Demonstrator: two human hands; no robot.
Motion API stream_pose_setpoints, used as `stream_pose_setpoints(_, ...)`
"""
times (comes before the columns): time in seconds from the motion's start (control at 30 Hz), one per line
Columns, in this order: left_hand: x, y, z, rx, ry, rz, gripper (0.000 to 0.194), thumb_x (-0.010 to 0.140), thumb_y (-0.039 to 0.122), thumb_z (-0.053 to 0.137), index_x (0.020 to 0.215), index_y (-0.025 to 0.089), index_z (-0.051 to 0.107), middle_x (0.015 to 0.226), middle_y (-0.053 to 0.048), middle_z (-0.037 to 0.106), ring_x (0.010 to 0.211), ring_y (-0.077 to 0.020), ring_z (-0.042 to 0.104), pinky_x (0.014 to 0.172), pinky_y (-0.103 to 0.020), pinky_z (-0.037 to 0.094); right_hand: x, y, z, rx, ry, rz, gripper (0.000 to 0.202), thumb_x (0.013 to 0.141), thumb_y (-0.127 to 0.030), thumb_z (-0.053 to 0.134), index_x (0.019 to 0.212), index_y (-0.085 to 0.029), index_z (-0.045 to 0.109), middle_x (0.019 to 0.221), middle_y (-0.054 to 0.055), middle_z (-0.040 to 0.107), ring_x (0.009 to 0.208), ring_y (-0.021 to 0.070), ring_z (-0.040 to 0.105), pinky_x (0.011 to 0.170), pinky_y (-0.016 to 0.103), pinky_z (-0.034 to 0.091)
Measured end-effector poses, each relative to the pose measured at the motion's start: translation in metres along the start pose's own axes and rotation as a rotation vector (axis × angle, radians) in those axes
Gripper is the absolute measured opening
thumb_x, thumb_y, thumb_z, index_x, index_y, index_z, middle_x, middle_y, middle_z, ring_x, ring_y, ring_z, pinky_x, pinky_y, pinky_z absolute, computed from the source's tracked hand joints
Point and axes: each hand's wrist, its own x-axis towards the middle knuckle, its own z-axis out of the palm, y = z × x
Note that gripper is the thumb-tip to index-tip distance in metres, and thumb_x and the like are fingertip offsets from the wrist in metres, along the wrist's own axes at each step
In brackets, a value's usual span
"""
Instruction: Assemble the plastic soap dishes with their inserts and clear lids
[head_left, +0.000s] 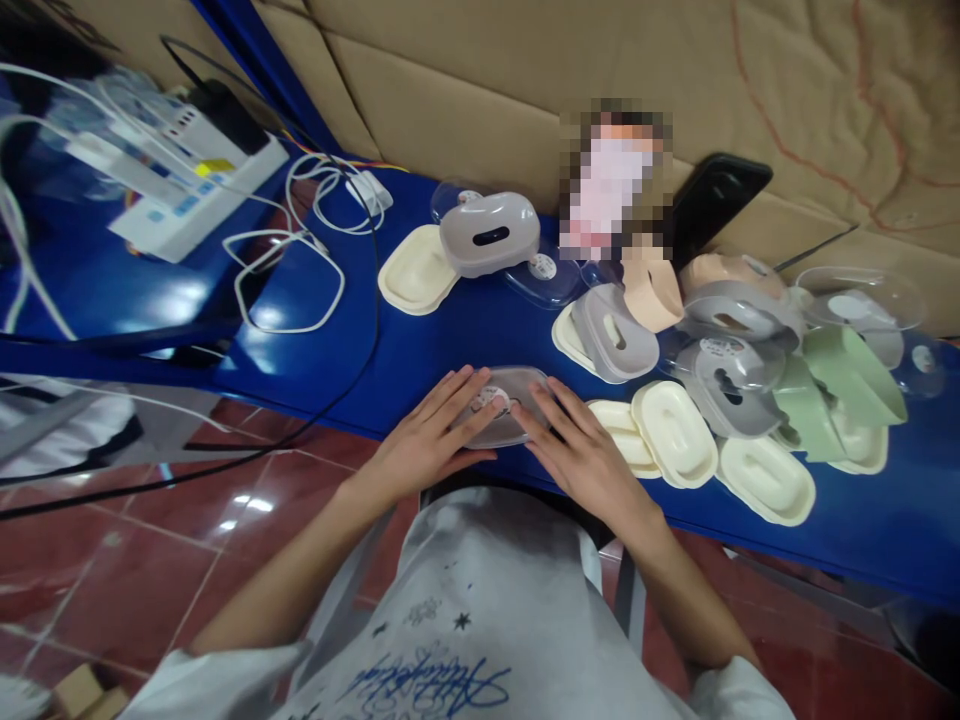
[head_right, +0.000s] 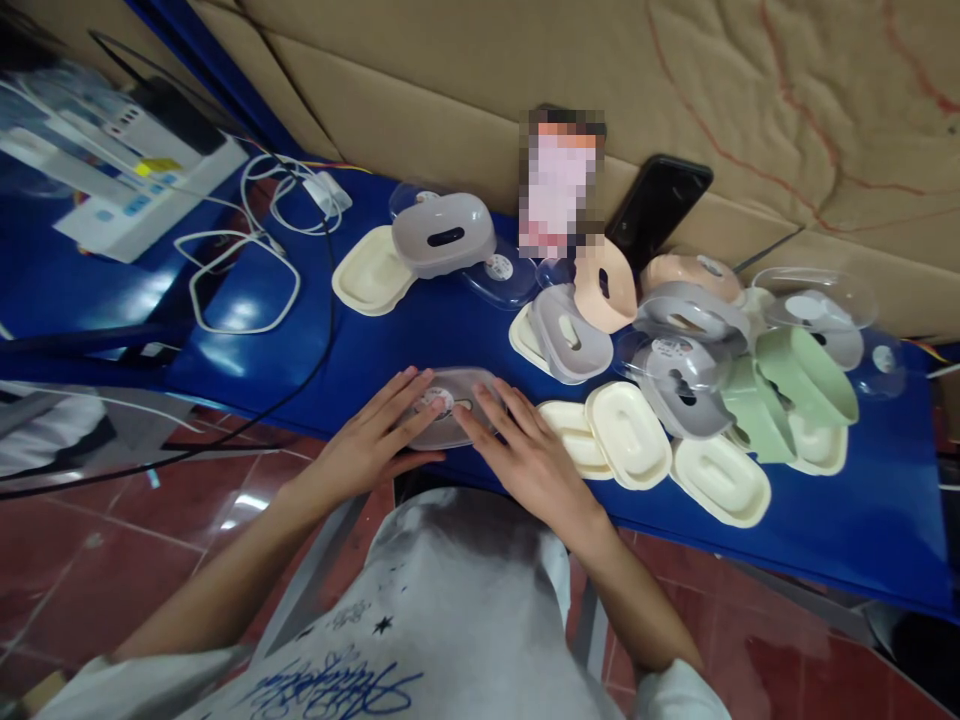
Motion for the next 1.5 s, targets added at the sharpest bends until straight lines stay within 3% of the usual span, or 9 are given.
stream_pose_setpoints(0.17, -0.002, -0.001, 0.004, 0.018, 0.05, 0.037, 0.086, 0.098, 0.028, 0.08, 0.17, 0.029, 0.034, 0.165, -0.018, 0.053, 0.16, -0.0359, 0.043, 0.126, -0.062, 0.046, 0.0, -0.001, 0.009, -0.041, 0.028, -0.006, 0.075, 0.103, -0.002, 0.052, 0.172, -0.025, 0.034, 0.177, 0.008, 0.037, 0.169, 0.0308, 0.023, 0.132, 0.055, 0.043)
stream_pose_setpoints(0.3, 0.005, -0.005, -0.002, 0.017, 0.032, -0.006, 0.081, 0.099, 0.025, 0.078, 0.169, 0.032, 0.038, 0.169, -0.016, 0.049, 0.16, -0.0369, 0.044, 0.129, -0.064, 0.041, -0.003, -0.002, 0.002, -0.054, 0.029, 0.027, 0.075, 0.107, -0.015, 0.055, 0.175, -0.028, 0.025, 0.177, 0.009, 0.038, 0.166, 0.0281, 0.033, 0.136, 0.059, 0.034)
stream_pose_setpoints(0.43, 0.016, 0.004, -0.006, 0.117, 0.156, -0.158, 0.078, 0.096, 0.014, 0.073, 0.165, 0.035, 0.044, 0.171, -0.015, 0.046, 0.16, -0.0419, 0.042, 0.13, -0.077, 0.026, -0.037, 0.006, -0.02, -0.087, 0.166, 0.26, 0.068, 0.108, -0.031, 0.061, 0.171, -0.029, 0.035, 0.167, 0.013, 0.053, 0.156, 0.0313, 0.049, 0.13, 0.06, 0.04)
stream_pose_setpoints(0.53, 0.03, 0.034, 0.004, 0.045, 0.242, -0.109, 0.066, 0.095, 0.01, 0.068, 0.156, 0.031, 0.054, 0.158, -0.013, 0.06, 0.15, -0.0352, 0.056, 0.125, -0.065, 0.043, -0.081, 0.014, -0.03, -0.176, 0.315, 0.495, 0.058, 0.105, -0.033, 0.067, 0.162, -0.03, 0.051, 0.155, 0.015, 0.062, 0.147, 0.0362, 0.057, 0.121, 0.061, 0.046)
stream_pose_setpoints(0.67, 0.057, 0.086, 0.027, -0.087, -0.028, 0.126, 0.038, 0.104, 0.032, 0.066, 0.142, 0.03, 0.065, 0.155, -0.01, 0.063, 0.142, -0.0288, 0.063, 0.12, -0.05, 0.054, -0.124, 0.019, -0.028, -0.224, 0.344, 0.617, 0.043, 0.107, -0.034, 0.063, 0.15, -0.029, 0.064, 0.149, 0.014, 0.067, 0.139, 0.0352, 0.063, 0.115, 0.059, 0.049)
stream_pose_setpoints(0.77, 0.067, 0.099, 0.041, -0.046, -0.139, 0.163, 0.025, 0.105, 0.043, 0.067, 0.128, 0.033, 0.071, 0.148, -0.007, 0.066, 0.146, -0.0279, 0.059, 0.124, -0.051, 0.051, -0.135, 0.017, -0.026, -0.194, 0.305, 0.577, 0.038, 0.109, -0.029, 0.057, 0.146, -0.031, 0.066, 0.154, 0.011, 0.065, 0.14, 0.0327, 0.063, 0.115, 0.057, 0.049)
stream_pose_setpoints(1.03, 0.031, 0.056, 0.025, -0.053, -0.008, 0.023, 0.011, 0.103, 0.012, 0.064, 0.11, 0.02, 0.068, 0.113, -0.008, 0.075, 0.118, -0.0246, 0.072, 0.109, -0.047, 0.058, -0.08, 0.027, -0.036, -0.11, 0.285, 0.417, 0.058, 0.109, -0.017, 0.045, 0.165, -0.029, 0.044, 0.157, 0.011, 0.062, 0.148, 0.0308, 0.056, 0.121, 0.056, 0.045)
stream_pose_setpoints(1.23, 0.011, 0.058, 0.02, -0.102, 0.049, -0.017, 0.025, 0.101, 0.007, 0.064, 0.121, 0.021, 0.066, 0.115, -0.009, 0.075, 0.114, -0.0253, 0.073, 0.102, -0.046, 0.062, 0.001, 0.06, -0.025, -0.235, 0.269, 0.47, 0.052, 0.11, -0.044, 0.055, 0.154, -0.016, 0.059, 0.142, 0.019, 0.071, 0.132, 0.0368, 0.064, 0.112, 0.055, 0.047)
stream_pose_setpoints(1.5, 0.012, 0.049, 0.032, -0.017, 0.199, -0.019, 0.058, 0.098, 0.022, 0.078, 0.152, 0.026, 0.055, 0.16, -0.021, 0.049, 0.145, -0.0359, 0.057, 0.111, -0.052, 0.059, -0.044, 0.021, -0.034, -0.021, 0.285, 0.266, 0.042, 0.107, -0.028, 0.064, 0.148, -0.021, 0.062, 0.138, 0.011, 0.073, 0.131, 0.0283, 0.065, 0.112, 0.047, 0.052)
